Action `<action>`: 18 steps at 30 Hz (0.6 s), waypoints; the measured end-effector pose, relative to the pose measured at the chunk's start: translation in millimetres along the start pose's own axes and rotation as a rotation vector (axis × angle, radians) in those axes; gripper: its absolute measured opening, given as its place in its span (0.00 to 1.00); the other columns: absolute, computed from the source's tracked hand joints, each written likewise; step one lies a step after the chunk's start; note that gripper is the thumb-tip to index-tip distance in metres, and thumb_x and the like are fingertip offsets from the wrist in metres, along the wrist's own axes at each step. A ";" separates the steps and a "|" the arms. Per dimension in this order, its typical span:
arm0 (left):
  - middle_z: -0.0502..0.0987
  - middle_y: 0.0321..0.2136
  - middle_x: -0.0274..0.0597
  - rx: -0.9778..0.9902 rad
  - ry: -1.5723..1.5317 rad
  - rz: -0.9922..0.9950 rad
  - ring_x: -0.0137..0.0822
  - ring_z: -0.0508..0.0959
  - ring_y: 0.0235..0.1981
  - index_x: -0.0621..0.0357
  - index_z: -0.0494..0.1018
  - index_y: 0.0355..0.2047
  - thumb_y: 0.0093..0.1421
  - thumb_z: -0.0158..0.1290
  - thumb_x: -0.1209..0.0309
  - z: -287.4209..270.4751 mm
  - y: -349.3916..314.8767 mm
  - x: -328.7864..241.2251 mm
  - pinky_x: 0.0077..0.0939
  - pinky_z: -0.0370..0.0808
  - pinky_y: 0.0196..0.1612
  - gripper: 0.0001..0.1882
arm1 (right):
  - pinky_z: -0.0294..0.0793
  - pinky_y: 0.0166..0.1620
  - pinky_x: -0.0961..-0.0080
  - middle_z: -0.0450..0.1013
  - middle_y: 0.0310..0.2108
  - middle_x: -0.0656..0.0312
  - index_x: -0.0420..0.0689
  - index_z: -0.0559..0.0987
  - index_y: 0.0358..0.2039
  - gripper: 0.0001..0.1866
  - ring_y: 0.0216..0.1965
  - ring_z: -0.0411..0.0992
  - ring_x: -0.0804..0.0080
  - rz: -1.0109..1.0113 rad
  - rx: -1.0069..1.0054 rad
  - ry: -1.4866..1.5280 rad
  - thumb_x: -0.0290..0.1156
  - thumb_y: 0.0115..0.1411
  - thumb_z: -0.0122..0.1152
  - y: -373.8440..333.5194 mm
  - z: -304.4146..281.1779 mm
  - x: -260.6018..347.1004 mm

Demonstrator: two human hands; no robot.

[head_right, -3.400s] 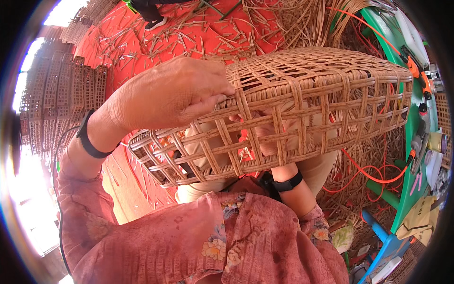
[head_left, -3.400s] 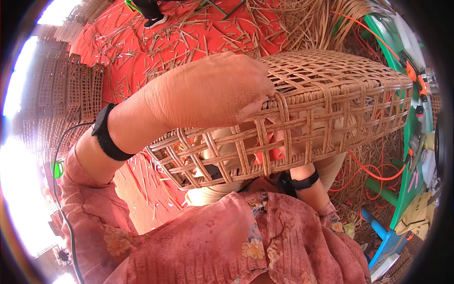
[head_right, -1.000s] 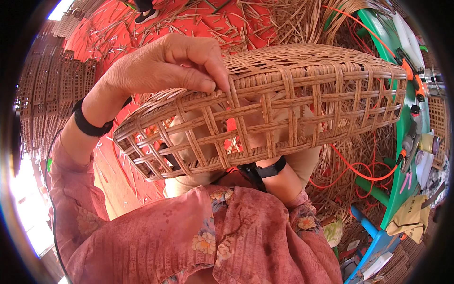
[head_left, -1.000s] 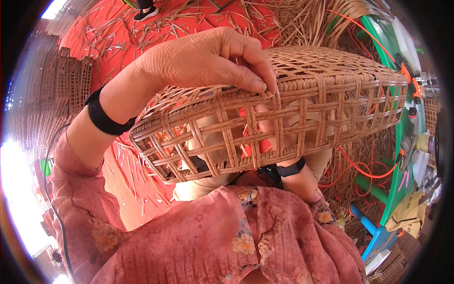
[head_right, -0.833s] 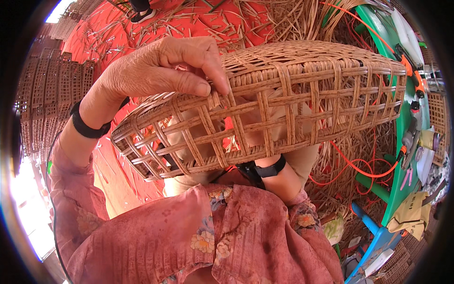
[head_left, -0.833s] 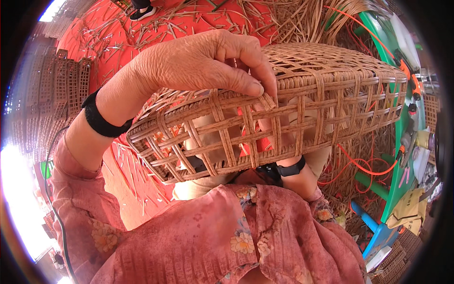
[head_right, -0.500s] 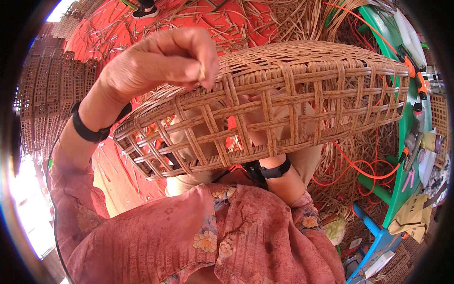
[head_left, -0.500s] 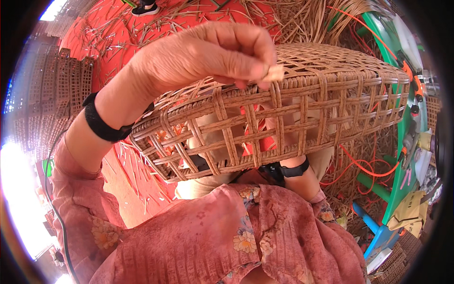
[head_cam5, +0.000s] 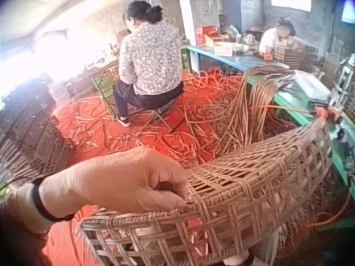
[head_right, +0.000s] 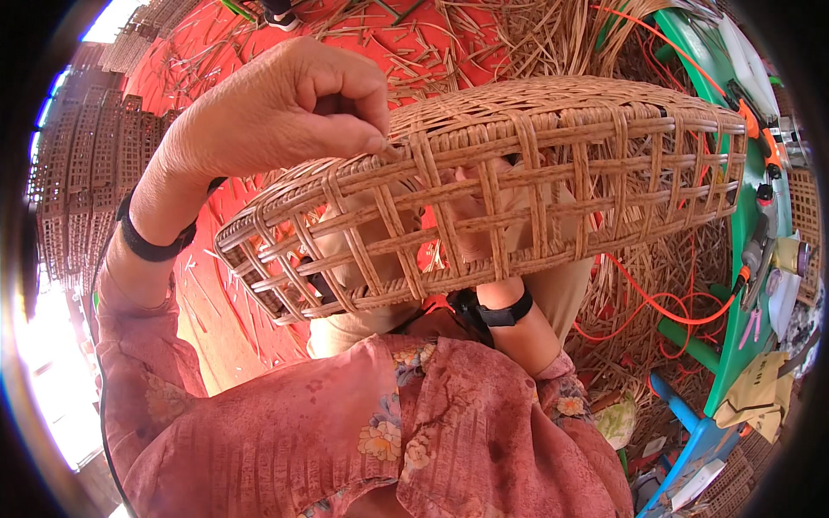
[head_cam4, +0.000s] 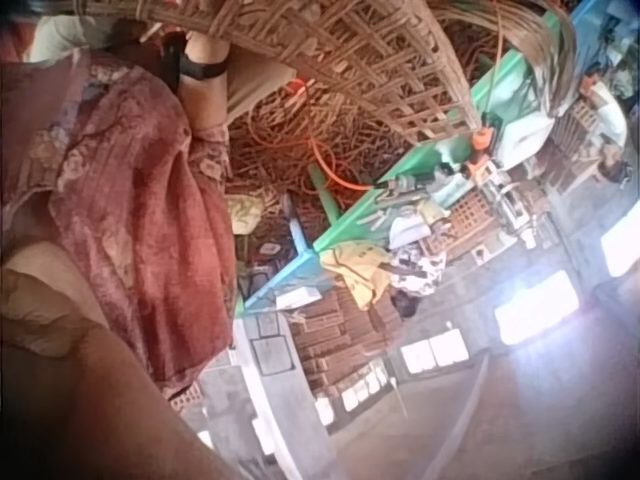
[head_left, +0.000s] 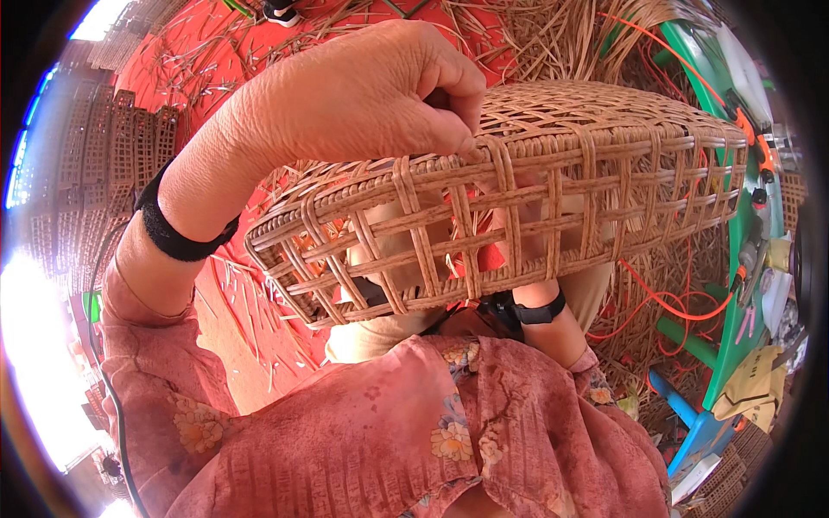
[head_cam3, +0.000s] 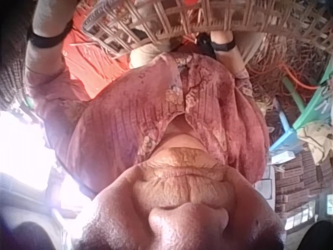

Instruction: Weaving and stapling rattan strips onto a furniture frame using a pneumatic stapler and pliers.

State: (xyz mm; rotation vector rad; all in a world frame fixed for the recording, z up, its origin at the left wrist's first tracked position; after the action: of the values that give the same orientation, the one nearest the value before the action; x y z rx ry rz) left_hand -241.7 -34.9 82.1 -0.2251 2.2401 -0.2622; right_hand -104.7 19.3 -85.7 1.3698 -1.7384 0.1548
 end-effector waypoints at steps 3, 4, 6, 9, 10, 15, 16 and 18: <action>0.68 0.20 0.32 0.044 0.100 0.058 0.22 0.68 0.23 0.64 0.73 0.27 0.54 0.57 0.72 -1.6 3.7 -4.1 0.20 0.65 0.26 0.07 | 0.72 0.50 0.70 0.73 0.46 0.61 0.42 0.75 0.50 0.16 0.48 0.69 0.74 0.234 -0.007 0.500 0.38 0.69 0.48 -5.0 8.1 -9.0; 0.68 0.20 0.34 0.074 0.162 0.092 0.24 0.69 0.22 0.65 0.73 0.26 0.54 0.57 0.72 -1.0 5.4 -6.7 0.22 0.66 0.26 0.07 | 0.72 0.50 0.71 0.73 0.46 0.61 0.42 0.75 0.51 0.17 0.47 0.70 0.76 0.260 0.005 0.581 0.38 0.69 0.48 -6.3 11.8 -9.8; 0.67 0.18 0.36 0.087 0.177 0.159 0.27 0.69 0.21 0.65 0.72 0.24 0.53 0.56 0.72 -1.0 7.9 -13.3 0.24 0.66 0.25 0.07 | 0.69 0.53 0.68 0.70 0.50 0.59 0.43 0.73 0.53 0.18 0.51 0.67 0.72 0.065 -0.060 0.401 0.38 0.69 0.47 -7.2 6.2 2.0; 0.66 0.16 0.39 0.077 0.282 0.310 0.30 0.69 0.19 0.65 0.70 0.21 0.50 0.54 0.73 3.0 10.1 -27.7 0.27 0.65 0.24 0.08 | 0.70 0.50 0.68 0.69 0.50 0.60 0.43 0.73 0.52 0.17 0.50 0.68 0.69 0.094 -0.067 0.687 0.37 0.69 0.47 -12.0 8.3 -1.2; 0.66 0.15 0.41 0.056 0.366 0.405 0.32 0.68 0.18 0.65 0.68 0.20 0.49 0.53 0.74 4.8 7.7 -34.8 0.28 0.65 0.24 0.08 | 0.72 0.48 0.70 0.70 0.48 0.61 0.42 0.73 0.51 0.16 0.47 0.69 0.71 0.261 0.008 1.035 0.36 0.69 0.48 -14.4 18.3 -9.1; 0.65 0.13 0.41 0.142 0.280 0.145 0.32 0.68 0.17 0.65 0.68 0.19 0.48 0.53 0.73 6.7 17.2 -19.2 0.29 0.65 0.23 0.08 | 0.74 0.38 0.78 0.73 0.40 0.65 0.42 0.75 0.44 0.11 0.37 0.72 0.76 0.049 -0.030 0.392 0.34 0.67 0.51 -17.3 0.3 5.6; 0.66 0.13 0.41 0.220 0.255 0.123 0.32 0.68 0.17 0.65 0.68 0.19 0.49 0.53 0.73 12.2 17.2 -16.1 0.29 0.65 0.23 0.08 | 0.74 0.39 0.78 0.73 0.41 0.65 0.42 0.75 0.45 0.11 0.37 0.72 0.76 0.015 -0.058 0.300 0.34 0.67 0.52 -17.7 -3.0 9.5; 0.66 0.14 0.41 0.180 0.233 0.166 0.31 0.69 0.18 0.65 0.69 0.20 0.50 0.54 0.72 11.7 16.7 -16.8 0.29 0.65 0.23 0.08 | 0.74 0.40 0.77 0.73 0.42 0.65 0.42 0.75 0.46 0.11 0.38 0.72 0.76 0.101 -0.075 0.528 0.33 0.66 0.53 -18.0 -3.0 6.9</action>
State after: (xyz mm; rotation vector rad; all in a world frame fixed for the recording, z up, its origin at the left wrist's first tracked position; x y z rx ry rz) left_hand -223.3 -15.9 83.0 0.0922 2.4305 -0.4156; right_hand -88.0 9.2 -86.4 1.0651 -1.3512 0.4597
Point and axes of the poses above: each hand's wrist, its own y-axis towards the middle knuckle, its own z-axis out of the palm, x = y × z, the point moved 7 cm from there along y, towards the middle knuckle
